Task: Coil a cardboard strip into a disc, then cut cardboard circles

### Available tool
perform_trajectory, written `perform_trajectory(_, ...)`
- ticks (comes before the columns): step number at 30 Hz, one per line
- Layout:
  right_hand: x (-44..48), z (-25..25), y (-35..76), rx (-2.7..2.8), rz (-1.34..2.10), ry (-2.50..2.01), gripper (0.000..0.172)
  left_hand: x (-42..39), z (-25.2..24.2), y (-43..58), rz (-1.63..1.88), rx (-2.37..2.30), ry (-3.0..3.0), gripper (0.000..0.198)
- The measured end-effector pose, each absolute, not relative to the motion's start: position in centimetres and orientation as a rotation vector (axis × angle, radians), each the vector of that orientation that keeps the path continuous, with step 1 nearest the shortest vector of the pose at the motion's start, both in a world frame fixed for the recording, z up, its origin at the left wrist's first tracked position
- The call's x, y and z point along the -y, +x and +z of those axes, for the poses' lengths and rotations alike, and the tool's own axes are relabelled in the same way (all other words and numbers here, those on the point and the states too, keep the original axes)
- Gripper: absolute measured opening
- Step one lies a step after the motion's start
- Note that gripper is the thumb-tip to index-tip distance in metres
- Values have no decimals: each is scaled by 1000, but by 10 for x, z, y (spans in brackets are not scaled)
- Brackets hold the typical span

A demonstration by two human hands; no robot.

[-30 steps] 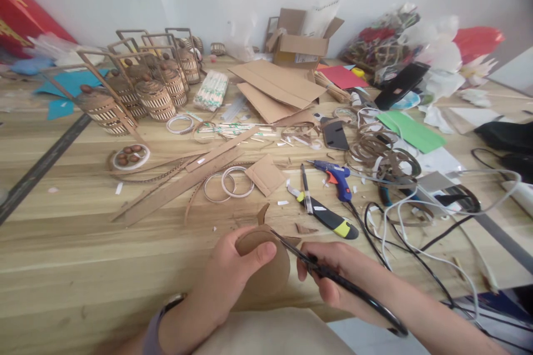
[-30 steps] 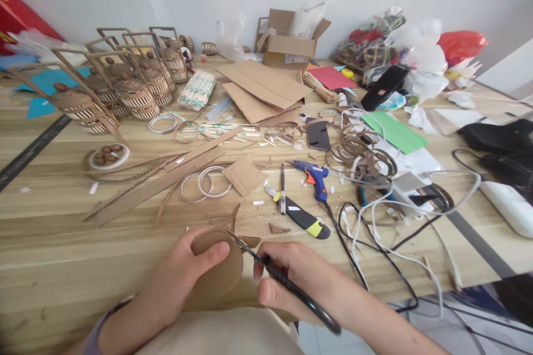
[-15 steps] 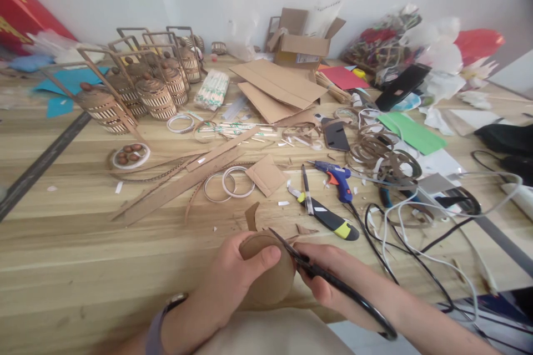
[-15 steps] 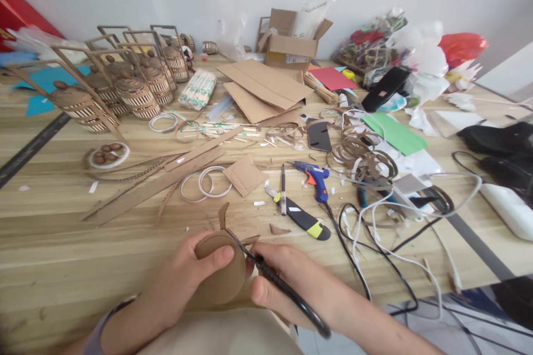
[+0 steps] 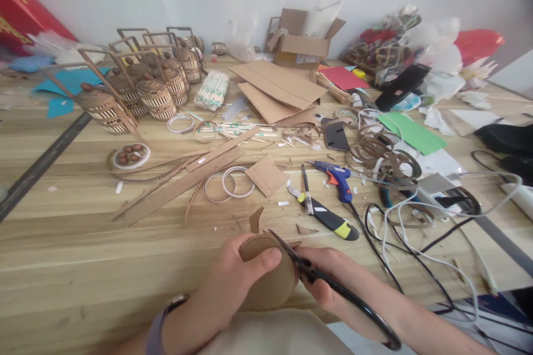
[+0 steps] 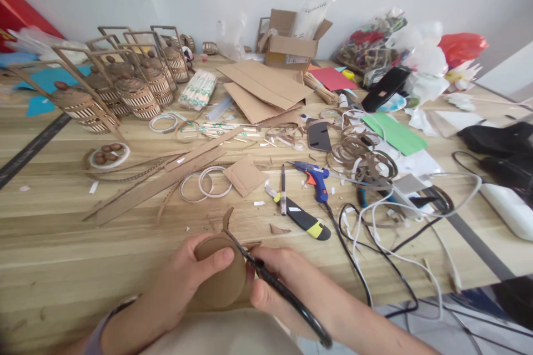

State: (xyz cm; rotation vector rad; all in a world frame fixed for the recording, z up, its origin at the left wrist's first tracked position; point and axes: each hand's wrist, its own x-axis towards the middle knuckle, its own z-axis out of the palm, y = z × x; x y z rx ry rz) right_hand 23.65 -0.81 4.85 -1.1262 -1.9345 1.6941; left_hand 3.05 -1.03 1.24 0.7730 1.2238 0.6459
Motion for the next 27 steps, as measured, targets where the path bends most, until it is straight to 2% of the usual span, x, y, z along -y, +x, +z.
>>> perform_trajectory(9, 11, 52, 234, 1903, 1685, -1166, 61, 11, 13, 30, 662, -1241, 791, 45)
perform_trajectory(27, 11, 54, 234, 1888, 1737, -1241, 71, 10, 17, 30, 614, -1164, 800, 45)
